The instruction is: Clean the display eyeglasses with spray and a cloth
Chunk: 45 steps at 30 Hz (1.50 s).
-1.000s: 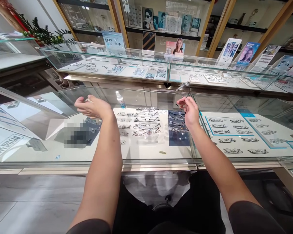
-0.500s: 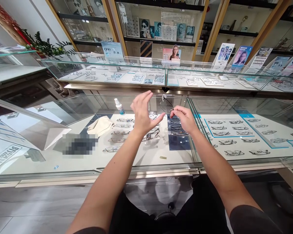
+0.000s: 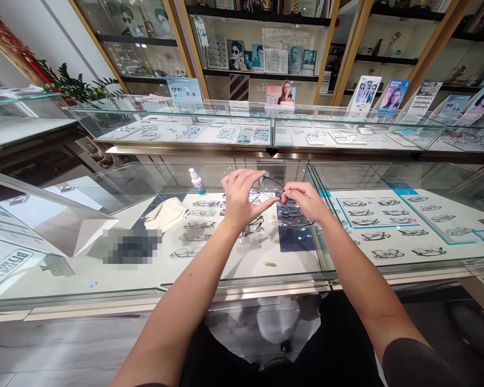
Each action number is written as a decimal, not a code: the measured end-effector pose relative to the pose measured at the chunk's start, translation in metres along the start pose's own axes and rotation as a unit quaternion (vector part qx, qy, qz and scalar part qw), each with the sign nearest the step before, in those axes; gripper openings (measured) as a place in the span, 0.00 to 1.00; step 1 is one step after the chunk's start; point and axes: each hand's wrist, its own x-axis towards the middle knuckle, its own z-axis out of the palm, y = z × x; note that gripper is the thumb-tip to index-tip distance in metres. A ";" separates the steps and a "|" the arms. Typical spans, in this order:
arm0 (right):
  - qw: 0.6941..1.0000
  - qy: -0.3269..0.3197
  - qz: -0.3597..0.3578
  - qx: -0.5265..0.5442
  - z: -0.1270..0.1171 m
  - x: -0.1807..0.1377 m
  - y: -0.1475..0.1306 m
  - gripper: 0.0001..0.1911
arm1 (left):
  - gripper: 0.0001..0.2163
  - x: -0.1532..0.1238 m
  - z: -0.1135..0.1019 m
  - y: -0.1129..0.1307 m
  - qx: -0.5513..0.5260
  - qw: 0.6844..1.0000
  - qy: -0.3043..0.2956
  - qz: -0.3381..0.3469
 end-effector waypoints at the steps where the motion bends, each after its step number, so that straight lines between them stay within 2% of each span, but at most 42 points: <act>1: 1.000 -0.002 0.003 0.012 -0.001 0.000 -0.001 0.13 | 0.29 0.000 0.000 0.001 0.004 1.000 0.006 -0.003; 3: 0.999 0.015 0.002 0.036 -0.003 -0.001 -0.002 0.08 | 0.29 0.001 -0.001 0.002 0.007 0.999 0.031 -0.008; 5: 0.998 0.061 -0.019 0.028 -0.004 -0.003 -0.005 0.13 | 0.29 0.000 -0.002 0.003 0.009 0.997 0.068 -0.023; 10: 0.965 0.214 -0.081 -0.129 0.004 -0.006 -0.020 0.25 | 0.28 0.006 -0.005 0.007 -0.002 0.984 0.142 -0.108; 14: 0.929 0.268 -0.121 -0.226 0.009 0.004 -0.043 0.31 | 0.29 0.032 -0.014 0.011 -0.012 0.976 0.181 -0.120; 17: 0.926 0.270 -0.135 -0.227 0.002 0.015 -0.071 0.31 | 0.30 0.065 -0.028 0.017 -0.005 0.975 0.199 -0.102; 21: 0.915 0.289 -0.177 -0.221 -0.014 0.025 -0.114 0.28 | 0.30 0.108 -0.054 0.030 -0.012 0.979 0.193 -0.067; 26: 0.899 0.294 -0.225 -0.233 -0.017 0.029 -0.144 0.25 | 0.29 0.129 -0.076 0.043 -0.030 0.977 0.203 -0.054; 31: 0.905 0.297 -0.211 -0.220 -0.014 0.032 -0.138 0.24 | 0.27 0.124 -0.074 0.034 -0.031 0.979 0.196 -0.046; 36: 0.919 0.281 -0.188 -0.203 -0.022 0.037 -0.127 0.22 | 0.28 0.122 -0.066 0.025 -0.036 0.984 0.165 -0.055; 41: 0.928 0.268 -0.182 -0.186 -0.032 0.037 -0.120 0.22 | 0.25 0.122 -0.064 0.026 -0.042 0.987 0.144 -0.055; 45: 0.920 0.277 -0.186 -0.207 -0.037 0.036 -0.115 0.24 | 0.24 0.120 -0.065 0.029 -0.042 0.988 0.141 -0.049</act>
